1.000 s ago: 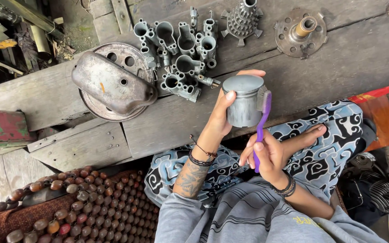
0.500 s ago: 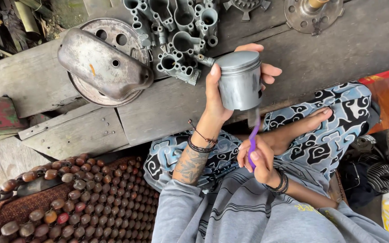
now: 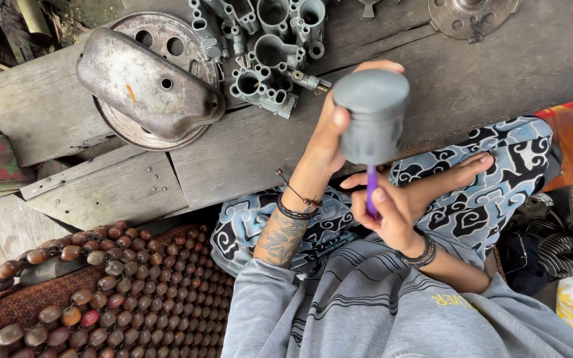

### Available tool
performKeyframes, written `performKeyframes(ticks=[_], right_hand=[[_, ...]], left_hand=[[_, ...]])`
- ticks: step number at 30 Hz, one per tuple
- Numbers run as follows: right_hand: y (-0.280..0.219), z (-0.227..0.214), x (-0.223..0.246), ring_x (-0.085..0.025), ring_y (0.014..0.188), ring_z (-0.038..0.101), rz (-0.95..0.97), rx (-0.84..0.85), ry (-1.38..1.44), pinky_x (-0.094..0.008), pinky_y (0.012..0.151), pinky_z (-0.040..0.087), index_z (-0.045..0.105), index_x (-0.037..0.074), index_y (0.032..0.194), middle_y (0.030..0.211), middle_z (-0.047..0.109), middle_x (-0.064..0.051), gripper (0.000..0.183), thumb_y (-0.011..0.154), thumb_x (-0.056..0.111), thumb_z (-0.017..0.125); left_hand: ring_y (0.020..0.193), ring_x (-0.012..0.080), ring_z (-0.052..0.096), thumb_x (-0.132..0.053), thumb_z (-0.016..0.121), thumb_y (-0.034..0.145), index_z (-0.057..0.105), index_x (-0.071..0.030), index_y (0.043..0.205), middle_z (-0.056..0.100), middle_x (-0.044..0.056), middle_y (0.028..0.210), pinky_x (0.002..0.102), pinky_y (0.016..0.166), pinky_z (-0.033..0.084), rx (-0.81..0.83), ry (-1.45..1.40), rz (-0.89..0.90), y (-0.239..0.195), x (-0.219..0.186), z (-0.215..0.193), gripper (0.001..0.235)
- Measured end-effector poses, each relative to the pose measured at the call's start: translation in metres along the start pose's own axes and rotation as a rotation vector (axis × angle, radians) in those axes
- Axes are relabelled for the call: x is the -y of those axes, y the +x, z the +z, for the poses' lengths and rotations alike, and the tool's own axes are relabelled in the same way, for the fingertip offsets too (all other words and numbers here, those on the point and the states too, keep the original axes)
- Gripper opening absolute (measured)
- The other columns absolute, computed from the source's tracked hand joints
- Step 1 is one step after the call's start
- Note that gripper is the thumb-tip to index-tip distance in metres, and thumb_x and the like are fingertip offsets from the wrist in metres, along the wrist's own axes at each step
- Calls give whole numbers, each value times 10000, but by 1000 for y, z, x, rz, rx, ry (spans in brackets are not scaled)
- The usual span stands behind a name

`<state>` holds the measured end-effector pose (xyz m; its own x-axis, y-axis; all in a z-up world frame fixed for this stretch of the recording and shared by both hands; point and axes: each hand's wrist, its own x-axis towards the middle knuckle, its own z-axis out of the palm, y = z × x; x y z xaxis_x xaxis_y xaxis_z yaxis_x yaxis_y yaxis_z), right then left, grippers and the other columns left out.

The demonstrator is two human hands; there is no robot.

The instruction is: Cleaning a motorcycle piston using a toothbrush

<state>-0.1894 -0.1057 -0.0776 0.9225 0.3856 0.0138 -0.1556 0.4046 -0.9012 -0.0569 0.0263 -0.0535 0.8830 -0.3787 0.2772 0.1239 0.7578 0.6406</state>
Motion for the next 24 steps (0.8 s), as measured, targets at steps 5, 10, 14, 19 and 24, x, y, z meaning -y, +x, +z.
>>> performKeyframes(ticks=[5, 10, 14, 19, 24], right_hand=[[-15, 8, -10, -54, 401, 245, -12, 31, 217, -216, 363, 207, 524, -27, 1248, 568, 437, 32, 426, 1112, 353, 387], [-25, 5, -20, -59, 440, 254, 48, 45, 265, -208, 414, 201, 552, -67, 1206, 576, 442, 6, 429, 1099, 329, 425], [-22, -4, -23, -62, 439, 237, -12, 31, 278, -218, 426, 200, 512, -85, 1224, 565, 423, 2, 430, 1092, 314, 422], [-33, 9, -44, -30, 321, 292, -129, 81, 180, -155, 308, 266, 528, -184, 1098, 441, 377, -6, 470, 1073, 247, 342], [-26, 4, -36, -34, 316, 315, -170, 62, 101, -162, 308, 290, 536, -175, 1106, 446, 417, -19, 437, 1060, 211, 335]], left_hand=[[1156, 172, 688, -665, 795, 803, 618, -56, 1363, 691, 55, 1284, 328, 1066, 540, 24, 146, 42, 2, -7, 7, 846], [1072, 174, 676, -630, 778, 832, 562, -28, 1411, 679, 77, 1222, 327, 941, 550, 32, -32, 15, 2, -5, 3, 863], [1052, 180, 681, -652, 761, 833, 573, -51, 1387, 693, 78, 1191, 320, 926, 556, 72, 41, -21, 5, 0, 7, 839], [807, 89, 656, -727, 617, 825, 610, 64, 1223, 695, 91, 957, 230, 759, 522, 71, 37, 152, 8, 12, 10, 886], [784, 86, 612, -718, 565, 858, 639, 59, 1177, 655, 90, 917, 219, 737, 496, 50, 121, 170, 8, 7, 17, 844]])
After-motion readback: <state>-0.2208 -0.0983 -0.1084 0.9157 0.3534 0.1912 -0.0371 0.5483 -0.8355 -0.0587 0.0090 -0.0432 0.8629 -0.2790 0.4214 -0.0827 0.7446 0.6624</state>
